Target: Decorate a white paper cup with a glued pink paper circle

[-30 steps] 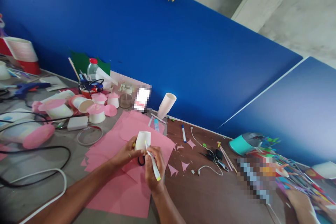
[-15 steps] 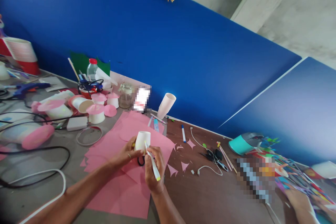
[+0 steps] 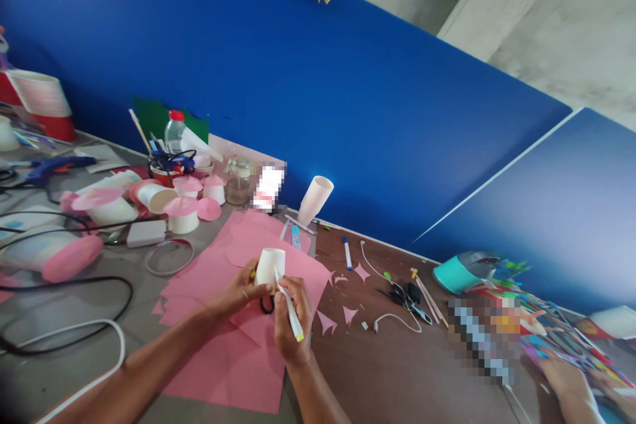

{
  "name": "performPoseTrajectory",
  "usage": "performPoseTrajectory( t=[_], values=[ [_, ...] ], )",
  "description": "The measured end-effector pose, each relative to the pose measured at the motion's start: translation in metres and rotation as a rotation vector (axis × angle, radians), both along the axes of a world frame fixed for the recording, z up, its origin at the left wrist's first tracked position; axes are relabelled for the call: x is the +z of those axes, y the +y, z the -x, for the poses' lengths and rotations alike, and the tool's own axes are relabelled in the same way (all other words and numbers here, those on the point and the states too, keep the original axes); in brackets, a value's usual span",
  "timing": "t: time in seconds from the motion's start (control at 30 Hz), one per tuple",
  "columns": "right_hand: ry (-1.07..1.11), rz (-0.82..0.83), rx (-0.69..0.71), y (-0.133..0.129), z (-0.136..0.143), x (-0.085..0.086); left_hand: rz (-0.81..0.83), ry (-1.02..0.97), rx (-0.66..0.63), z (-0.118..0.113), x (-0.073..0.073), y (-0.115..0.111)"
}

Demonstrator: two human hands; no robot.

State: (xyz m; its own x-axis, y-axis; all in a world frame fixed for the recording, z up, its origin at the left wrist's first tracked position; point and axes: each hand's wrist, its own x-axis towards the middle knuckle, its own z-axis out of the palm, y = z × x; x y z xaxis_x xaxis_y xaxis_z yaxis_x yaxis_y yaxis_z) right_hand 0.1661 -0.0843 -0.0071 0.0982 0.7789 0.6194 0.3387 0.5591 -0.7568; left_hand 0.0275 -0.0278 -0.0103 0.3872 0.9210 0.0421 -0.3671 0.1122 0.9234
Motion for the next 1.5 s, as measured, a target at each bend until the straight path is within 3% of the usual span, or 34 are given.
performPoseTrajectory(
  t=[0.37, 1.07, 1.5],
  values=[
    [-0.025, 0.0, -0.032, 0.0007, -0.0001, 0.0001, -0.057, 0.032, 0.022, 0.0006, 0.0051, -0.0015],
    [-0.047, -0.021, -0.009, 0.0007, -0.0004, 0.0025, -0.04, 0.032, 0.019, 0.0004, 0.0026, -0.0005],
    [-0.028, -0.037, -0.065, 0.0024, -0.0004, 0.0027, -0.015, 0.006, 0.0, 0.0002, 0.0024, -0.0002]
  ],
)
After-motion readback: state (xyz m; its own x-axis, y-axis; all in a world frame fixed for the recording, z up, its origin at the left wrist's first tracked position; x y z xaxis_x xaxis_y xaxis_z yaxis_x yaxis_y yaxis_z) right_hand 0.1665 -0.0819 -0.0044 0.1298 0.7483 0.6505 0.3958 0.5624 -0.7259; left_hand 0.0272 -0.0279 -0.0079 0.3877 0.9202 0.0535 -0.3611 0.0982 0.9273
